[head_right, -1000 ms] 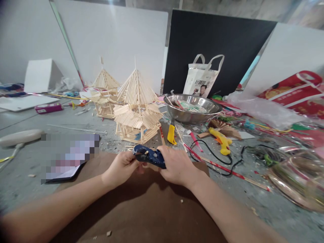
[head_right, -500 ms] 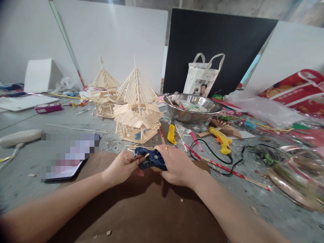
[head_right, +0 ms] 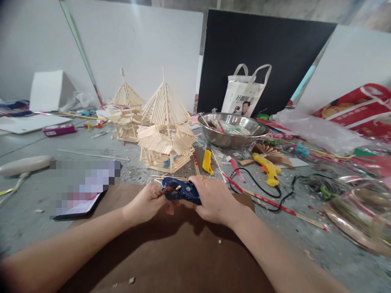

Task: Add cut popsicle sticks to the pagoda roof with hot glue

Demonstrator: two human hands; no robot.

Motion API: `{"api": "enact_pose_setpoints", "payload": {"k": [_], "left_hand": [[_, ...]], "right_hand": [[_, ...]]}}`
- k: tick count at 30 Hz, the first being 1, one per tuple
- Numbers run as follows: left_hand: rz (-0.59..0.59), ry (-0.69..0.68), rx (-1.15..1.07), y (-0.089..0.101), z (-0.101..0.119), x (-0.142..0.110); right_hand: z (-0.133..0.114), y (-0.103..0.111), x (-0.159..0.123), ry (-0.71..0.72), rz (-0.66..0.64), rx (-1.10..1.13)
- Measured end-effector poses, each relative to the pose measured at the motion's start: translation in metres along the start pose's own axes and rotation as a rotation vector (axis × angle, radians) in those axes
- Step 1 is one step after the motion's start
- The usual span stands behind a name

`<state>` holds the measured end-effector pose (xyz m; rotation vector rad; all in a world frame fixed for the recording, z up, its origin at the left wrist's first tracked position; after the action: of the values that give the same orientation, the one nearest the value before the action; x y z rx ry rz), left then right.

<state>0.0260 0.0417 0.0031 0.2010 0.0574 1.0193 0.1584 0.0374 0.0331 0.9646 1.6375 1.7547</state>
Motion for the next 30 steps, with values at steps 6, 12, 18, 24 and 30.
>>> {"api": "enact_pose_setpoints", "payload": {"k": [6, 12, 18, 24, 30], "left_hand": [[-0.058, 0.024, -0.116, -0.002, -0.0005, -0.0001], [-0.071, 0.032, -0.118, -0.0027, 0.0003, -0.0004], [-0.074, 0.012, -0.112, -0.0033, 0.001, -0.0006], [-0.036, 0.009, -0.091, -0.0021, 0.0004, 0.0005], [0.028, -0.021, -0.077, -0.0001, -0.0001, 0.0008]], "right_hand": [[0.0, 0.0002, -0.0008, 0.003, 0.001, -0.004], [0.0012, -0.0004, -0.0008, -0.001, 0.002, 0.004], [0.0019, -0.0004, -0.0007, 0.002, 0.009, 0.024], [0.0028, -0.0009, -0.0008, -0.031, 0.017, -0.004], [0.002, -0.0009, 0.0, -0.06, 0.002, -0.008]]}}
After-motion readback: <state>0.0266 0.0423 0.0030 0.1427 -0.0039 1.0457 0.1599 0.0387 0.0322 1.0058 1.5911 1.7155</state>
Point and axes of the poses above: each hand's wrist, its own x-axis towards the middle knuckle, its own y-axis out of the back of the hand, z = x × y, the point moved 5 cm from there along x, towards the middle knuckle, and after that the axes turned 7 degrees about -x, right-handed, at the moved point
